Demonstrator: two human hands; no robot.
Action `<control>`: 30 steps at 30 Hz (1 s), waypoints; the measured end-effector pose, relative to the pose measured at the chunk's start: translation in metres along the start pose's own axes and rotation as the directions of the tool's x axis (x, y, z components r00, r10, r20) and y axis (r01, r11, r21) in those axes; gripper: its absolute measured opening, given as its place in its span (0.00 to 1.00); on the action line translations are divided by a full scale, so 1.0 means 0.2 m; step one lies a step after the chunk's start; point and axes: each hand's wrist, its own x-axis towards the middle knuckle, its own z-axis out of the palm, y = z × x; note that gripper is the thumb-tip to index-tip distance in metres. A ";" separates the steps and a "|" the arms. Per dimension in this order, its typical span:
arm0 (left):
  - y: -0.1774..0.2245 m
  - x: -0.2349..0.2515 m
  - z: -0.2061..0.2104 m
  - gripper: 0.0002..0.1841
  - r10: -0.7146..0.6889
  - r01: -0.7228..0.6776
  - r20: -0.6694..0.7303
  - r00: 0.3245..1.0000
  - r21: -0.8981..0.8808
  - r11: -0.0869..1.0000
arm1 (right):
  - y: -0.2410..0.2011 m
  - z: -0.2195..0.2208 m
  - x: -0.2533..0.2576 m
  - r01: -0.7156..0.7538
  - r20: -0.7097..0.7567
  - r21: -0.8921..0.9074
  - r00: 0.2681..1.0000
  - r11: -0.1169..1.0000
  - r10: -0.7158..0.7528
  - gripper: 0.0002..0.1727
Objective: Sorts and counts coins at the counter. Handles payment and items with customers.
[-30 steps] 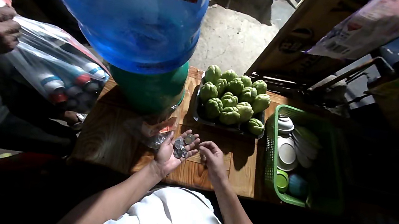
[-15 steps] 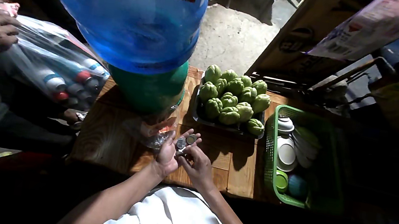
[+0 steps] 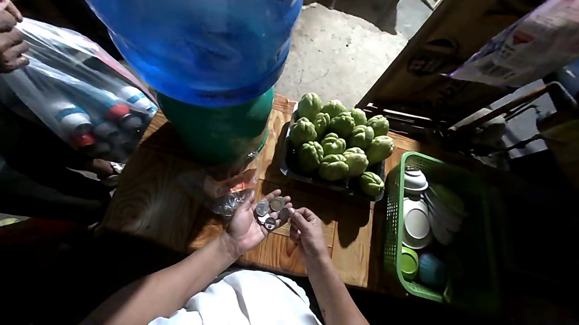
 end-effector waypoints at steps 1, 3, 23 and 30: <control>0.00 0.00 0.00 0.38 -0.003 0.003 0.005 1.000 0.004 1.000 | 0.01 -0.01 0.00 -0.008 -0.006 -0.002 1.000 1.000 0.008 0.10; 0.00 0.00 0.01 0.38 -0.010 0.009 0.012 1.000 0.012 1.000 | 0.01 -0.01 0.01 -0.028 -0.009 -0.001 1.000 1.000 0.028 0.10; 0.02 0.01 0.00 0.38 0.012 -0.011 -0.007 1.000 0.033 0.999 | 0.10 -0.05 -0.04 0.551 0.322 -0.500 0.834 0.668 -0.447 0.20; 0.02 0.00 0.00 0.40 -0.013 0.012 0.017 1.000 0.052 0.999 | 0.08 -0.08 -0.03 0.423 0.137 -0.330 0.906 0.844 -0.401 0.11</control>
